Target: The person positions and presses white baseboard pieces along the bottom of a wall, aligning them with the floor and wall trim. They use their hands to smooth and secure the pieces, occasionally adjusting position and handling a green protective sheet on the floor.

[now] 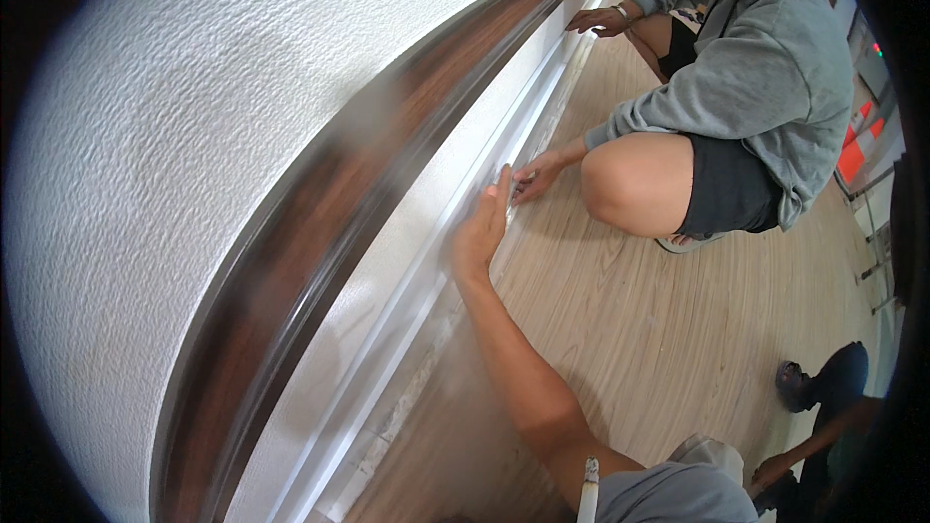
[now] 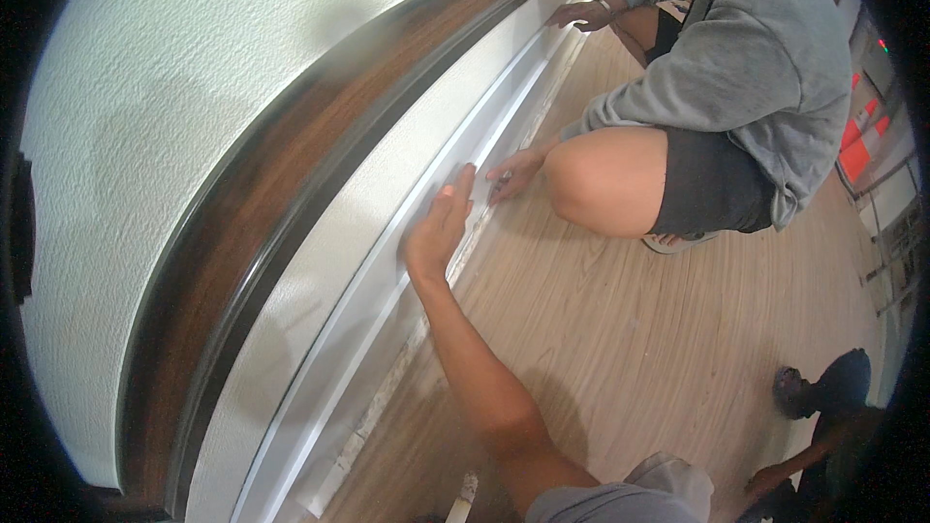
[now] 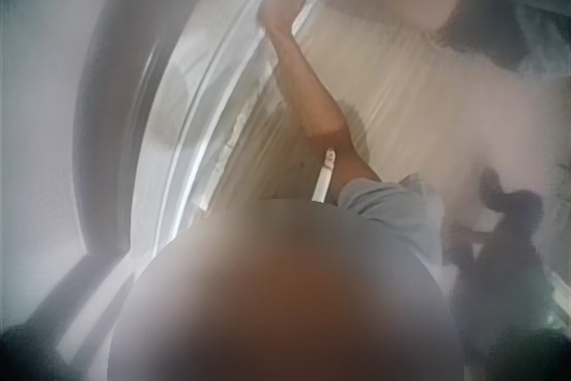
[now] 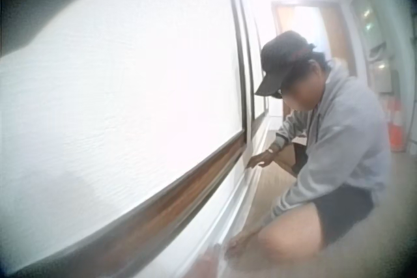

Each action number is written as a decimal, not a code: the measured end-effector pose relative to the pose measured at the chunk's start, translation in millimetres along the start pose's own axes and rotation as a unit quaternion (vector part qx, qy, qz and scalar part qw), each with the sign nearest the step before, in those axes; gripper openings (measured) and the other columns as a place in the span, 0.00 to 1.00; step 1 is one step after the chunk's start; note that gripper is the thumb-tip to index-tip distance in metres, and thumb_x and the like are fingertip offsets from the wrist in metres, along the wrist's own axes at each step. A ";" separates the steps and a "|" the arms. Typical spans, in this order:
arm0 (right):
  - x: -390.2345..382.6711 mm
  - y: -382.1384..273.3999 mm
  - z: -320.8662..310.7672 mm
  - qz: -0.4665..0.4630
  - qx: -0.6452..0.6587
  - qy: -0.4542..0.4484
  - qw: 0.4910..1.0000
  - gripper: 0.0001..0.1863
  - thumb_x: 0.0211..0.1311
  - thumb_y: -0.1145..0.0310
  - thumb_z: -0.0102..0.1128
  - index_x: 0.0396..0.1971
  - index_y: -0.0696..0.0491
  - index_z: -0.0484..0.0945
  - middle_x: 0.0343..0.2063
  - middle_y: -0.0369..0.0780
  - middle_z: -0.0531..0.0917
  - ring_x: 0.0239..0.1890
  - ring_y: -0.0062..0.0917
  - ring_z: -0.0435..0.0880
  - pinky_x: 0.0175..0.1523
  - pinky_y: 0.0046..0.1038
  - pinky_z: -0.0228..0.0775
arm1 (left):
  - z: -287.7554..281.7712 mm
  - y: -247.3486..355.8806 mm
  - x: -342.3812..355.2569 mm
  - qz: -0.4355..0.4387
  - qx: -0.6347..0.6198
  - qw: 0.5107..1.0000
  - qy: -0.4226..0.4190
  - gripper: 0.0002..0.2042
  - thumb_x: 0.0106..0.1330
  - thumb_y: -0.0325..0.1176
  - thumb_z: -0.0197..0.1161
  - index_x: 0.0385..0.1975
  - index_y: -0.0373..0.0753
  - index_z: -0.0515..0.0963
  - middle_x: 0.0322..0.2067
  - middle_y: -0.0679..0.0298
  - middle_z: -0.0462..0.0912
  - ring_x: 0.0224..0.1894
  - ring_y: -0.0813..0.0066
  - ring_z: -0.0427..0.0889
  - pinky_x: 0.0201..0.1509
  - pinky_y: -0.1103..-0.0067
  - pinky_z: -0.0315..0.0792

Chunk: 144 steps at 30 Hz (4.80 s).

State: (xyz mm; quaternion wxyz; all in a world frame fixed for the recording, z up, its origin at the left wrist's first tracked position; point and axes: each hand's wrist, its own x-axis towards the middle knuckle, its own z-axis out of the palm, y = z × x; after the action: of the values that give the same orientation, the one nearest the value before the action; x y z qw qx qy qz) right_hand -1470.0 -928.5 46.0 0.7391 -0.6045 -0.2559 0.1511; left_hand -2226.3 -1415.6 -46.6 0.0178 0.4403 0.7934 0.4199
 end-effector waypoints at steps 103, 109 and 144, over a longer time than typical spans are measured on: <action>-213.2 -24.5 58.3 -0.009 0.185 0.062 0.981 0.30 0.83 0.58 0.33 0.72 0.66 0.55 0.71 0.52 0.59 0.75 0.40 0.55 0.80 0.41 0.43 | 30.0 108.8 4.7 -0.242 -0.060 0.966 0.073 0.46 0.76 0.38 0.64 0.78 0.24 0.37 0.78 0.44 0.51 0.78 0.54 0.57 0.83 0.62 0.46; -225.1 -57.6 45.3 0.061 0.164 0.043 0.984 0.32 0.84 0.56 0.34 0.74 0.65 0.52 0.74 0.55 0.55 0.77 0.45 0.54 0.81 0.45 0.44 | 29.9 102.5 8.3 -0.199 -0.104 0.971 0.079 0.41 0.74 0.32 0.67 0.76 0.21 0.48 0.70 0.45 0.67 0.68 0.57 0.70 0.78 0.65 0.56; -359.7 -66.7 52.9 0.004 0.099 -0.046 0.994 0.40 0.82 0.48 0.32 0.79 0.63 0.39 0.80 0.54 0.39 0.82 0.44 0.37 0.83 0.47 0.35 | 38.1 152.9 0.6 -0.219 -0.088 0.967 0.092 0.53 0.68 0.36 0.74 0.76 0.18 0.38 0.75 0.42 0.55 0.77 0.54 0.56 0.82 0.65 0.46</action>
State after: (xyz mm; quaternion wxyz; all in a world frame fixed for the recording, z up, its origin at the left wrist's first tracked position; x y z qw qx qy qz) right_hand -1801.6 -1091.8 47.7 0.7823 -0.5216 -0.2711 0.2059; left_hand -2106.9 -1350.7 33.3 0.0745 0.2118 0.8288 0.5126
